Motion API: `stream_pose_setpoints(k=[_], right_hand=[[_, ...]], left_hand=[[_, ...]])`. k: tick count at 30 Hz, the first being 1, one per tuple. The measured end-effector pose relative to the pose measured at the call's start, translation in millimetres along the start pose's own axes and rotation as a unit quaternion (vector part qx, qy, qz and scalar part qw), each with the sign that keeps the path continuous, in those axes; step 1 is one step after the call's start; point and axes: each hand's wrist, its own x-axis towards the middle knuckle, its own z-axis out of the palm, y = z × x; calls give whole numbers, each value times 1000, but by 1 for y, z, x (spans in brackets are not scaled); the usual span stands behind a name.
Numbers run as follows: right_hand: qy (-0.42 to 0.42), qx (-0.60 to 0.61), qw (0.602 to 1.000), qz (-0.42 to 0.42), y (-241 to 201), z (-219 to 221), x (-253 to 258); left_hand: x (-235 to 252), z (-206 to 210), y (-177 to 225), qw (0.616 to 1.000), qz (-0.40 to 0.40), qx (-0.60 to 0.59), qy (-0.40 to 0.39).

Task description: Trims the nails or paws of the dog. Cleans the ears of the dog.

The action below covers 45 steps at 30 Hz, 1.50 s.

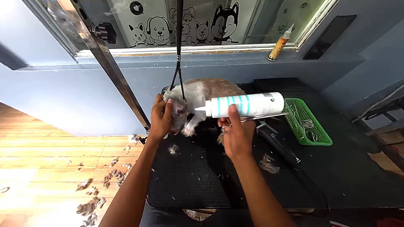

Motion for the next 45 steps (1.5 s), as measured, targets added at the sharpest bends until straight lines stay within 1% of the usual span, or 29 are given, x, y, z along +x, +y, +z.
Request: stream_pose_setpoints(k=[2,4,5,7,9,11,14,17,23,26,29,31,32,33,34,35,36,37,38,39,41,42,43,45], right_hand=[[-23,-62,993,-94,10,15,5],[-48,-126,976,-170,21,22,4],[-57,-158,966,-195,28,22,2],[-73,-209,951,-216,39,20,-2],[-55,-227,940,-249,51,20,2],[-41,-204,946,-249,56,20,7],[-13,-148,966,-210,52,21,11],[2,-109,976,-191,47,23,11],[34,-106,973,-201,63,25,11],[35,-113,972,-205,69,26,6],[8,-130,978,-164,71,19,-1],[5,-97,990,-105,64,14,-9],[23,-62,996,-62,56,13,-9],[52,-15,999,-3,45,13,-11],[88,41,993,71,29,11,-14],[115,91,977,153,12,7,-19],[125,149,957,217,-1,-1,-26],[125,216,934,255,-8,-14,-35],[125,281,910,279,-7,-30,-46],[140,321,886,304,0,-45,-57],[197,319,857,354,17,-67,-73],[208,311,855,360,18,-71,-77],[208,297,863,352,14,-70,-76],[217,200,905,307,0,-56,-74]], left_hand=[[-1,2,0,1000,-4,-7,10],[-2,4,0,1000,-4,-8,17],[-2,4,2,1000,-3,-6,19],[-2,6,4,1000,2,-2,21],[-2,7,6,1000,14,-1,21],[-4,7,6,1000,23,-4,19],[-8,8,6,1000,21,-13,19],[-9,12,5,999,21,-18,34],[-11,22,0,998,22,-32,56],[-15,22,-1,997,17,-44,67],[-18,25,0,996,4,-55,75],[-22,24,0,995,-5,-58,76],[-21,24,1,995,-7,-61,77],[-22,24,1,995,-9,-62,80],[-23,23,1,995,-11,-62,82],[-24,21,0,995,-12,-62,83],[-25,19,-2,995,-13,-61,82],[-26,17,-3,995,-15,-62,80],[-27,15,-4,995,-19,-64,76],[-28,14,-4,995,-21,-68,73],[-28,13,-4,995,-20,-78,66],[-29,13,-4,995,-17,-82,61],[-27,13,-4,995,-12,-84,57],[-32,12,-3,995,-8,-85,50]])
